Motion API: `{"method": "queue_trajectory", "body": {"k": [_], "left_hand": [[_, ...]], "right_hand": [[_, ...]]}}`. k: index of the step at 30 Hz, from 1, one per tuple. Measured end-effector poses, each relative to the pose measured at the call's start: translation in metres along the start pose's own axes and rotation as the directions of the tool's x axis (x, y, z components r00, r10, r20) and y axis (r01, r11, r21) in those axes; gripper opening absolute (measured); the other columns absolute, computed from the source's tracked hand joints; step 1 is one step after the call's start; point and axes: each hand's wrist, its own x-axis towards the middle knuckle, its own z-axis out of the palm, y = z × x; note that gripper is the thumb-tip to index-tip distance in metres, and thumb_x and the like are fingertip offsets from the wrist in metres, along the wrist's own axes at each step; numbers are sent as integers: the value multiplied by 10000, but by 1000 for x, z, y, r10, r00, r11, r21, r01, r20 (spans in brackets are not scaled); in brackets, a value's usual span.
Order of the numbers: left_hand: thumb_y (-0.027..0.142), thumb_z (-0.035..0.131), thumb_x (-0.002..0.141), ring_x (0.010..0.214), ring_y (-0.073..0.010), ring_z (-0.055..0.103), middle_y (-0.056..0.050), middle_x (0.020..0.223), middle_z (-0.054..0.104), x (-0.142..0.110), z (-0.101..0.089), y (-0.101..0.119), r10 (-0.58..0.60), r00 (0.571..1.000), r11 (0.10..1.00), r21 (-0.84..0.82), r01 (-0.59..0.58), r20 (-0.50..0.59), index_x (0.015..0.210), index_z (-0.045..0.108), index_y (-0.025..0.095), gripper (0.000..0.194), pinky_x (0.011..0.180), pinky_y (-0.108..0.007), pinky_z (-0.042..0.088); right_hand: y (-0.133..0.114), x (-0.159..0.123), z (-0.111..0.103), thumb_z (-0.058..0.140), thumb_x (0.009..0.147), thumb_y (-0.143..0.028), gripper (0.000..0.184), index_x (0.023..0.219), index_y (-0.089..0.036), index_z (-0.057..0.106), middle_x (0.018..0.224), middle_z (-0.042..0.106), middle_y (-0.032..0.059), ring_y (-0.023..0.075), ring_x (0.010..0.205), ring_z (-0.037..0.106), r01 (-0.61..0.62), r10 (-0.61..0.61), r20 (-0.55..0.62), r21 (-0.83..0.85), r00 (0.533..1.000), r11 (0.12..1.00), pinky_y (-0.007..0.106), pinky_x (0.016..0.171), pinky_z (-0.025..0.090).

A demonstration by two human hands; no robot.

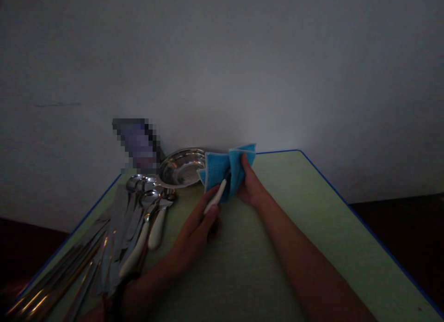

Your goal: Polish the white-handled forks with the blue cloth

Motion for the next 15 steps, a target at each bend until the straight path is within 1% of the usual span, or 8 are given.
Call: {"method": "queue_trajectory", "body": {"k": [2,4,9,13,15], "left_hand": [[408,356,912,539,-111,449,48,591,464,0,0,0,1,1000,1000,-3,-1,-4,1358,310,224,484,527,-231,371],[408,355,912,544,-113,454,47,593,465,0,0,0,0,1000,1000,-14,0,-2,1356,313,222,483,531,-232,375],[407,350,914,554,-112,453,44,628,463,0,1,-2,17,1000,997,-71,-16,14,1348,313,213,477,540,-237,378],[413,346,914,560,-118,457,43,629,461,-1,0,0,5,1000,999,-53,-4,22,1348,312,214,479,548,-242,376],[413,344,915,565,-121,461,42,627,463,-1,0,1,-1,1000,999,-45,2,23,1348,312,212,478,552,-244,378]], "right_hand": [[0,0,0,396,720,-713,621,910,-183,658,875,699,84,240,1028,585,2,-2,19,-4,1000,1000,413,925,418],[0,0,0,393,729,-706,618,929,-184,657,884,699,81,234,1027,586,-2,2,20,-14,1000,1000,403,927,419],[1,1,1,482,746,-618,497,924,-187,650,866,702,61,219,996,597,-14,13,-43,-15,999,1000,378,920,430],[0,2,0,489,774,-560,414,897,-194,639,810,699,48,212,951,610,-42,42,-72,9,996,999,381,895,446],[0,2,-1,509,766,-549,387,865,-196,634,781,694,45,213,922,616,-41,41,-84,3,996,999,381,881,452]]}}
